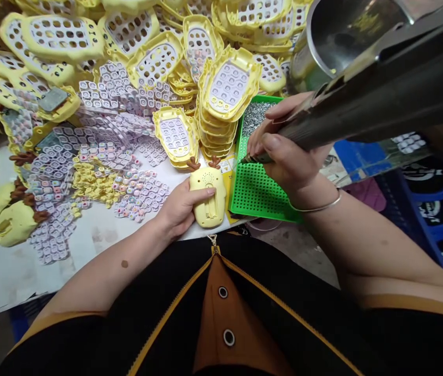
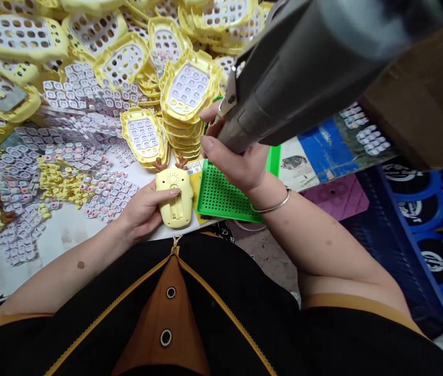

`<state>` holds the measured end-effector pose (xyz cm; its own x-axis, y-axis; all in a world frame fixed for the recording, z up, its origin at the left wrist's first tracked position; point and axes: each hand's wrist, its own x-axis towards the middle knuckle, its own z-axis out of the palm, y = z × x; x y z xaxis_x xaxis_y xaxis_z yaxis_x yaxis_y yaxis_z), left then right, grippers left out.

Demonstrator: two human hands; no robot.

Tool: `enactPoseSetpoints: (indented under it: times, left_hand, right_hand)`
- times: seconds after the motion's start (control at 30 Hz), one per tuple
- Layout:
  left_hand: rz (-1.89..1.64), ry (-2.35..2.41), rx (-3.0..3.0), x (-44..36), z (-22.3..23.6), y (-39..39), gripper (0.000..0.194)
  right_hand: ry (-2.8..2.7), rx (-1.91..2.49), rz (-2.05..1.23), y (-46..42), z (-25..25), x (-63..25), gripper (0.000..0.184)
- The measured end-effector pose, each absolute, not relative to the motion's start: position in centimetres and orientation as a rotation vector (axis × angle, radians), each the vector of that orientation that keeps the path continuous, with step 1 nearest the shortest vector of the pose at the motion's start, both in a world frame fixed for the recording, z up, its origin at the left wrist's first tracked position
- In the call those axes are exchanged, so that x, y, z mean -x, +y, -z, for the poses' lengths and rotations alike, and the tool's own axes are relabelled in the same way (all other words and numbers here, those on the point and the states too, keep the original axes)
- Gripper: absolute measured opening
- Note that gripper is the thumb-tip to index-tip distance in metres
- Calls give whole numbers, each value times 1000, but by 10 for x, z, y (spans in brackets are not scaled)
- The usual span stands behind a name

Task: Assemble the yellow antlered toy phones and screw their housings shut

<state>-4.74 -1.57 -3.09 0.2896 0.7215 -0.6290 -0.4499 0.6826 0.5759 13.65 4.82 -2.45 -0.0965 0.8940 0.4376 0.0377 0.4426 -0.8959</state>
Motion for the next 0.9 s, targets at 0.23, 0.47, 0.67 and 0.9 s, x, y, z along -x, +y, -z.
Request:
enactPoseSetpoints:
  times: [0.23, 0.47, 0.67, 0.9]
  left_hand:
    - [-804, 1009, -327, 48, 32, -17, 43]
    - [-804, 1008, -337, 49, 34, -18, 43]
    - [-804, 1007, -319, 50, 33, -18, 41]
    - [-794, 957, -325, 50, 33, -19, 39]
  right_hand:
    - [-1577, 957, -822, 48, 28, -139, 44]
    - [-1539, 987, -809, 47, 30, -137, 46]
    - [-1577, 1005, -847, 42, 11, -138, 44]
    - [-1400, 823, -924, 11, -28, -124, 33]
